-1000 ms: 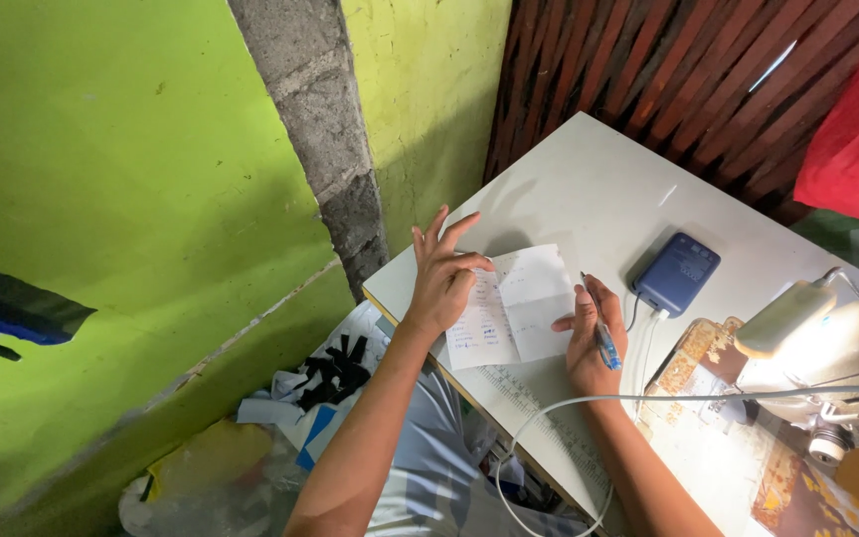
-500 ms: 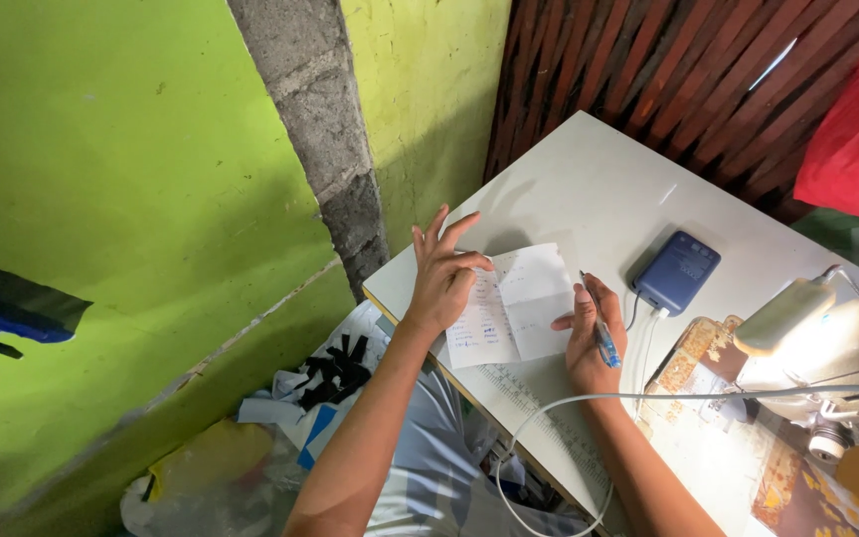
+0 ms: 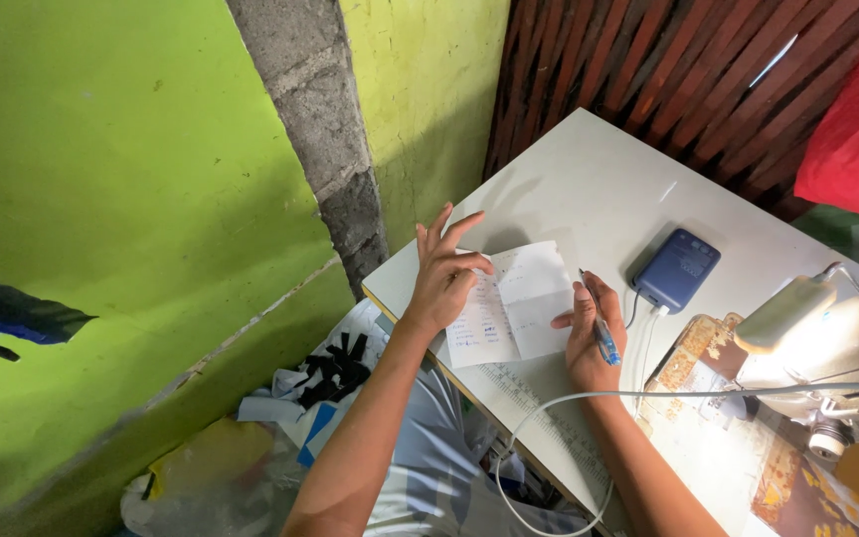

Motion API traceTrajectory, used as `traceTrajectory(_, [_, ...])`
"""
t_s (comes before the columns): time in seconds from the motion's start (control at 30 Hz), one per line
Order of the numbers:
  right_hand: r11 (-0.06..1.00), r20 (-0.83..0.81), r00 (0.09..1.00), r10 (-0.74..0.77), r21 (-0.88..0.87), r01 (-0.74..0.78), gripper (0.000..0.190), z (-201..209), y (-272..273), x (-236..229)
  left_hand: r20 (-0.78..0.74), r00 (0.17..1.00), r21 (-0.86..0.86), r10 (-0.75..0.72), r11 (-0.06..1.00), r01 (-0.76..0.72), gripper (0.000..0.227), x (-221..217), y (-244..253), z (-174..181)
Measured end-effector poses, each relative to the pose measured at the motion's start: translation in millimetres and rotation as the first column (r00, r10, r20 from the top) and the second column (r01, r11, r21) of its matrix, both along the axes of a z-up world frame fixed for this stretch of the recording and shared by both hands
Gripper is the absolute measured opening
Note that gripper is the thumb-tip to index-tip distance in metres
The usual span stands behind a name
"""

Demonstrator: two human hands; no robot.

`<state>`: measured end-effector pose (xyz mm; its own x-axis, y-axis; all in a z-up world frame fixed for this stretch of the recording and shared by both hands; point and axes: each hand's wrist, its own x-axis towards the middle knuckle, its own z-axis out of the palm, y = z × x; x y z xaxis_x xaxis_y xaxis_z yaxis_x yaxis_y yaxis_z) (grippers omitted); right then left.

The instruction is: The person is writing down information or numbers on a small piece of paper using a pen at a workstation.

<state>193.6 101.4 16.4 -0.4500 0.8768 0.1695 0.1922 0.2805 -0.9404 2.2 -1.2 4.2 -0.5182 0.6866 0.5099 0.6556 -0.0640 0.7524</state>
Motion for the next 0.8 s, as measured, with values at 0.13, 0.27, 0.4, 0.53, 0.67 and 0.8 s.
traceTrajectory(0.13, [1.000, 0.011, 1.000, -0.003, 0.001, 0.003, 0.055, 5.6, -3.6, 0.4, 0.002, 1.000, -0.021, -0.027, 0.999, 0.027, 0.031, 0.2, -0.7, 1.4])
traceTrajectory(0.27, [1.000, 0.021, 1.000, -0.003, 0.013, 0.003, 0.054, -1.5, 1.0, -0.4, -0.002, 0.999, -0.050, -0.047, 0.998, 0.046, 0.033, 2.6, -0.3, 5.5])
traceTrajectory(0.4, [1.000, 0.019, 1.000, 0.002, 0.025, -0.003, 0.056, -0.7, 0.3, 0.3, -0.012, 0.998, -0.067, -0.063, 0.996, 0.062, 0.035, 2.4, 0.8, 4.0])
traceTrajectory(0.53, [1.000, 0.013, 1.000, 0.008, 0.030, -0.008, 0.056, -1.4, -0.3, 0.5, -0.019, 0.998, -0.085, -0.061, 0.995, 0.059, 0.037, 1.8, 0.7, 2.9])
traceTrajectory(0.67, [1.000, -0.004, 1.000, 0.006, 0.023, -0.006, 0.054, 2.5, -3.0, -1.5, -0.008, 0.998, -0.095, -0.058, 0.994, 0.057, 0.037, 1.4, 1.1, 2.7])
traceTrajectory(0.8, [1.000, 0.003, 1.000, 0.001, 0.026, -0.001, 0.055, 2.5, -2.3, -0.7, -0.003, 0.998, -0.100, -0.056, 0.993, 0.055, 0.037, 1.5, 1.1, 2.9])
